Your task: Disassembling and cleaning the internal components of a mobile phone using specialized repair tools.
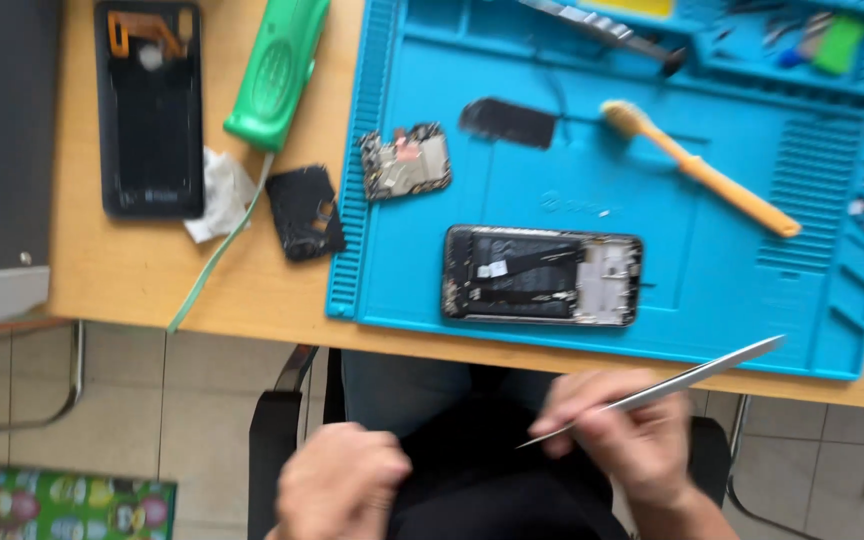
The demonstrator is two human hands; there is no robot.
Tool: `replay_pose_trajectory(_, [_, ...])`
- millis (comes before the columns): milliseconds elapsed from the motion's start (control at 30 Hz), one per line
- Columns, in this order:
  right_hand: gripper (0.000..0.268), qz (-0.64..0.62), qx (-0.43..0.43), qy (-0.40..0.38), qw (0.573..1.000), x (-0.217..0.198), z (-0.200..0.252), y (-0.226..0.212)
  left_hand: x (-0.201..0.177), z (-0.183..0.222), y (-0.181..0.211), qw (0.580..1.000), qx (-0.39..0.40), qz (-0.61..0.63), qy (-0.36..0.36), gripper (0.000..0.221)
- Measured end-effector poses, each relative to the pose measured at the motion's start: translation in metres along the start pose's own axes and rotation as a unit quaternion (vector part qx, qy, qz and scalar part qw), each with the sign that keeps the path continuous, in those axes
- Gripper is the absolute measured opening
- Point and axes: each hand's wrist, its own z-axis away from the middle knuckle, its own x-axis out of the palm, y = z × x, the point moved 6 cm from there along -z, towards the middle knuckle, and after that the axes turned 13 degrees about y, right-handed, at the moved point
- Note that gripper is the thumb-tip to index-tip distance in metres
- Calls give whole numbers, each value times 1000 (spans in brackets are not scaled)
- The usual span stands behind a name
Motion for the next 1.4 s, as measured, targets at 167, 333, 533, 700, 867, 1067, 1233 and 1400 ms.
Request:
replay_pose_trajectory(167, [13, 388, -103, 175, 899, -156, -43, -61, -63, 96, -101, 925, -205, -317, -35, 33])
replay_pose_trajectory(333, [31, 778, 15, 62, 625, -275, -105, -25, -13, -5, -34, 966, 4, -233, -109, 27])
replay_pose_trajectory(533, [31, 651, -305, 39, 694, -165, -109, -77, 85, -91, -48, 914, 134, -324, -205, 99])
replay_pose_trajectory(700, [39, 681, -226, 1, 697, -151, -120, -33, 92, -103, -50, 937, 24, -209, -280, 79])
replay_pose_trajectory(867, [10, 642, -266, -15, 719, -146, -110, -24, 89, -87, -44, 945, -92, -114, -292, 72])
replay_pose_trajectory(1067, [13, 574, -168, 80, 798, -159, -71, -40, 89, -81, -40, 958, -192, 59, -204, 93])
replay_pose_trajectory(1233, [18, 371, -100, 197, 902, -172, -37, -34, 71, -73, -41, 901, -336, 270, -43, 88])
replay_pose_trajectory(1400, [28, 237, -89, 314, 915, -194, 30, -10, -55, 20, -85, 841, -398, 275, 242, 78])
